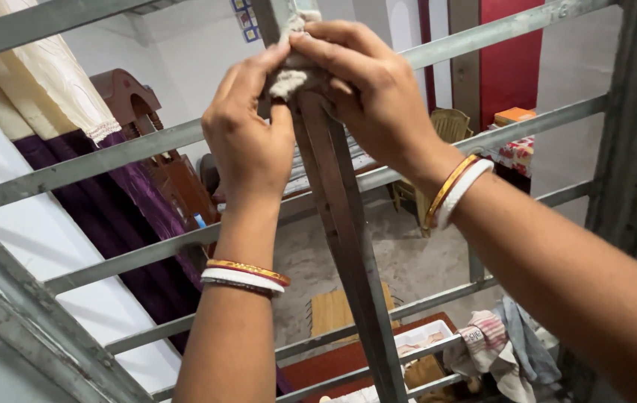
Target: The person wipes the metal bars of a window frame using a cloth. They systematically clean vertical and horizontal bars, moving from the lower sections upward and across the frame.
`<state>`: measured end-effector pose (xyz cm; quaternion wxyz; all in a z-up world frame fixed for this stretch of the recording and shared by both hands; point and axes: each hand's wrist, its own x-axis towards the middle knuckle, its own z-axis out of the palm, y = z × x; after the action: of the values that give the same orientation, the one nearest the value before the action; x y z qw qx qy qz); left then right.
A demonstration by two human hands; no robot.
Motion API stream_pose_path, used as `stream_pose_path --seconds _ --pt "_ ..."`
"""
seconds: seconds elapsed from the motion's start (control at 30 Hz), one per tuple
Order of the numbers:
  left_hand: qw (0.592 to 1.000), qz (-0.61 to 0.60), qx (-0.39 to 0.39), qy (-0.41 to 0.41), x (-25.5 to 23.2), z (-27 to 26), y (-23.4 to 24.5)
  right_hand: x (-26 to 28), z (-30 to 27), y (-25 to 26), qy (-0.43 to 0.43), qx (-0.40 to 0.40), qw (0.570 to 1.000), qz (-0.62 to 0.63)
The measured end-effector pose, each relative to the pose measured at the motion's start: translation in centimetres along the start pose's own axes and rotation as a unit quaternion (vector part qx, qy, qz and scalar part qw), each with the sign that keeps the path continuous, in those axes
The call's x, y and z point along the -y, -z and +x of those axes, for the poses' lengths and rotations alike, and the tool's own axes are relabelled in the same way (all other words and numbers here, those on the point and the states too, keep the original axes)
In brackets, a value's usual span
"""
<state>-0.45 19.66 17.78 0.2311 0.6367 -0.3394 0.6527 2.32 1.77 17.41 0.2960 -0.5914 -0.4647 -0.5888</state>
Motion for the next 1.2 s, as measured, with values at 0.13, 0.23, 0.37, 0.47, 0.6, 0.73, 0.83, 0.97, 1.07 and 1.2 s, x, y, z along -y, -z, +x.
stream_pose_path --seconds 0.13,0.23,0.37,0.47,0.6,0.73,0.83,0.97,1.07,1.2 --pt "0.999 -0.017 0.004 0.035 0.4 -1.5 -0.3 0.4 -1.8 -1.5 -0.019 -0.02 0.999 0.022" --pt "0.998 -0.015 0.01 0.052 -0.3 -3.7 -0.1 1.1 -3.7 -1.5 -0.041 -0.007 0.999 0.035" --pt "0.994 -0.054 0.036 0.091 -1.9 -6.2 0.7 2.7 -5.8 -0.8 -0.092 0.037 0.993 0.07" --pt "0.998 -0.029 0.015 0.058 -1.5 -5.6 0.6 2.6 -5.0 -0.1 -0.051 0.025 0.998 0.012" --pt "0.997 -0.036 -0.007 0.061 -0.6 -4.9 -0.2 2.4 -4.1 -1.3 -0.052 -0.007 0.999 0.011" --pt "0.997 -0.028 -0.004 0.076 -0.6 -6.9 -0.5 2.7 -6.0 -2.1 -0.086 -0.016 0.996 0.031" --pt "0.996 -0.023 -0.008 0.081 -1.3 -9.1 -0.9 3.0 -8.0 -2.3 -0.097 -0.012 0.995 0.036" --pt "0.993 -0.024 0.024 0.113 -2.8 -11.3 0.2 4.2 -9.9 -1.6 -0.143 0.024 0.986 0.076" --pt "0.993 -0.053 0.014 0.109 -2.4 -10.3 0.1 3.9 -9.2 -1.4 -0.101 0.013 0.994 0.036" --pt "0.994 -0.023 0.006 0.102 -2.0 -9.3 -0.4 3.9 -8.3 -2.3 -0.09 -0.018 0.996 0.017"
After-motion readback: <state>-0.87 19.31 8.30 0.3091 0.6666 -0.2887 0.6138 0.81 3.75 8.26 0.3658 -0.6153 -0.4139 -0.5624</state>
